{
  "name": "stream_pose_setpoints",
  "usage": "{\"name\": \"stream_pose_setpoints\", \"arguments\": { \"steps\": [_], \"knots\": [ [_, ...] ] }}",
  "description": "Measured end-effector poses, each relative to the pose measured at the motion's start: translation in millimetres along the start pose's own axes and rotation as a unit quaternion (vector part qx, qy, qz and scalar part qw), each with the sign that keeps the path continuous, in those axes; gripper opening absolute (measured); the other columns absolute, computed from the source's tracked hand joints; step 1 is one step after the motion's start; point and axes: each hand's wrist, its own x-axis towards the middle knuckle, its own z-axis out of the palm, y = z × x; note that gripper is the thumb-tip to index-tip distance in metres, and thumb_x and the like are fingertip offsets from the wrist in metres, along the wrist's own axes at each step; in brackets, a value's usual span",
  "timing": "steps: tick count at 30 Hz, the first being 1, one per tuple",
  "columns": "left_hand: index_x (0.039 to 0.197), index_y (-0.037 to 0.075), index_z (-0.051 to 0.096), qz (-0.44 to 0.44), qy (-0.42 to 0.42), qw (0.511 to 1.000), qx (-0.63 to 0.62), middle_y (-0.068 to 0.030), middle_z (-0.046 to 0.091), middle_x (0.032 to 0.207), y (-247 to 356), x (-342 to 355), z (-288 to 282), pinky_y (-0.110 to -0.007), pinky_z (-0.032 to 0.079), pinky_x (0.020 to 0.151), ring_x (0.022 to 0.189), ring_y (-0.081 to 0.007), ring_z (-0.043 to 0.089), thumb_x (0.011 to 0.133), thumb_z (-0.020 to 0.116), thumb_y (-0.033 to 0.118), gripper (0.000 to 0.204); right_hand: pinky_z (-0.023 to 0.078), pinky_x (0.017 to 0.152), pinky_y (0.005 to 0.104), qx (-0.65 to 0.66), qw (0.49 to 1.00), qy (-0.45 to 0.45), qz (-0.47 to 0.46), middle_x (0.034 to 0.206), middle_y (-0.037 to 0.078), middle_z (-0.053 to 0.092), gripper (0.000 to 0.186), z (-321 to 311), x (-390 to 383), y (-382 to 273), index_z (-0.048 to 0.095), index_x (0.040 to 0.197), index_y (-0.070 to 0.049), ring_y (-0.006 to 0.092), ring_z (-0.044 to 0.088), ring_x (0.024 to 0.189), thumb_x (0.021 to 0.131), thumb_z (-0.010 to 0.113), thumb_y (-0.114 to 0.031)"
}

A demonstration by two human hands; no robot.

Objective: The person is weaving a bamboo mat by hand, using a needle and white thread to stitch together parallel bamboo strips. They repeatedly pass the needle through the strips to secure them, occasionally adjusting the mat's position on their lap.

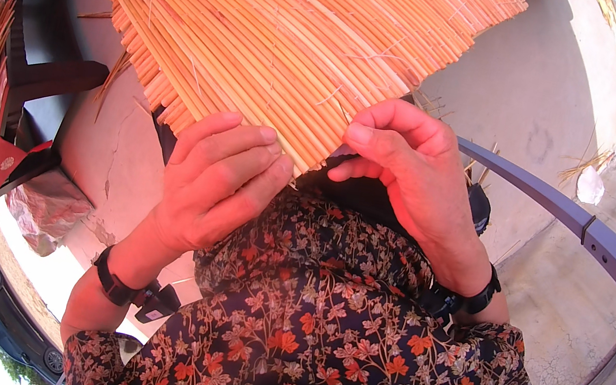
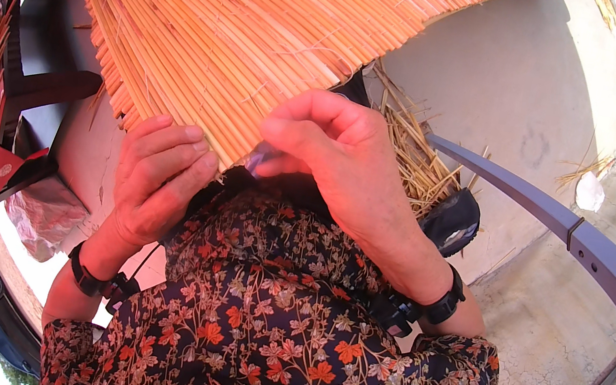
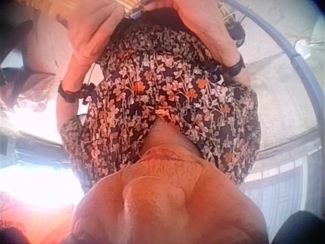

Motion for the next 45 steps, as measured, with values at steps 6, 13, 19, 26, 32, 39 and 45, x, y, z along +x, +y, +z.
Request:
{"name": "stream_pose_setpoints", "arguments": {
  "steps": [6, 13, 19, 26, 32, 39, 45],
  "knots": [
    [0.108, 0.004, 0.070, 0.019, -0.020, 1.000, -0.002, -0.0062, 0.063, 0.101, -6.7, -1.0, 0.4, -0.041, 0.049, 0.095, 0.098, -0.0230, 0.064, 0.073, 0.069, 0.008, 0.035, 0.061, 0.072, 0.0325, -0.011, 1.000, -0.002, 0.010, 0.091, 0.005, 0.066, 0.009, 0.9, 1.5, 1.6, 0.066, 0.098, 0.001, 0.0137, 0.067, 0.083, 0.094, 0.063, -0.008],
    [0.116, 0.005, 0.068, 0.012, -0.121, 0.992, 0.044, -0.0051, 0.060, 0.108, -8.3, 13.8, -12.3, -0.042, 0.046, 0.100, 0.108, -0.0221, 0.061, 0.076, 0.065, 0.009, 0.041, 0.061, 0.072, 0.0323, -0.017, 1.000, -0.005, 0.014, 0.091, 0.005, 0.066, 0.010, 2.2, 0.9, 0.8, 0.066, 0.098, 0.001, 0.0131, 0.066, 0.083, 0.094, 0.064, -0.008],
    [0.123, 0.004, 0.062, 0.008, -0.164, 0.986, 0.013, -0.0129, 0.058, 0.134, -9.0, 20.8, -10.0, -0.046, 0.038, 0.110, 0.129, -0.0300, 0.054, 0.082, 0.059, 0.009, 0.042, 0.057, 0.074, 0.0245, -0.018, 1.000, -0.011, 0.012, 0.089, 0.006, 0.068, 0.014, 1.6, 0.9, 0.5, 0.066, 0.098, 0.002, 0.0138, 0.069, 0.078, 0.093, 0.065, -0.012],
    [0.123, 0.004, 0.061, -0.012, -0.151, 0.988, -0.021, -0.0144, 0.063, 0.128, -3.9, 22.8, -7.8, -0.047, 0.043, 0.107, 0.121, -0.0325, 0.060, 0.085, 0.060, 0.003, 0.038, 0.057, 0.075, 0.0246, -0.014, 1.000, -0.024, 0.010, 0.089, 0.004, 0.067, 0.014, 0.3, 0.3, 1.9, 0.065, 0.096, 0.000, 0.0122, 0.068, 0.079, 0.094, 0.064, -0.013],
    [0.125, 0.001, 0.060, 0.029, -0.155, 0.988, -0.003, -0.0150, 0.060, 0.130, -9.3, 27.9, -5.6, -0.044, 0.045, 0.106, 0.124, -0.0312, 0.057, 0.079, 0.060, 0.008, 0.046, 0.056, 0.074, 0.0243, -0.001, 1.000, -0.026, 0.002, 0.089, 0.004, 0.067, 0.013, -1.8, 1.6, 2.5, 0.065, 0.095, -0.001, 0.0117, 0.067, 0.078, 0.094, 0.063, -0.014],
    [0.127, 0.000, 0.059, 0.016, -0.145, 0.989, -0.023, -0.0166, 0.059, 0.132, -7.7, 24.4, 1.1, -0.047, 0.047, 0.104, 0.125, -0.0333, 0.056, 0.081, 0.058, 0.006, 0.046, 0.056, 0.070, 0.0258, 0.002, 1.000, -0.028, 0.005, 0.090, 0.004, 0.066, 0.013, -7.1, 4.3, 2.3, 0.064, 0.096, -0.001, 0.0139, 0.068, 0.077, 0.094, 0.063, -0.014],
    [0.127, 0.001, 0.060, -0.007, -0.147, 0.989, -0.021, -0.0174, 0.060, 0.130, -4.7, 41.5, -10.5, -0.046, 0.046, 0.104, 0.125, -0.0332, 0.057, 0.082, 0.058, 0.004, 0.045, 0.061, 0.071, 0.0307, -0.002, 0.999, -0.031, 0.010, 0.098, 0.005, 0.064, 0.010, -11.4, -2.2, -15.6, 0.061, 0.101, -0.002, 0.0148, 0.067, 0.086, 0.097, 0.059, -0.011]
  ]
}}
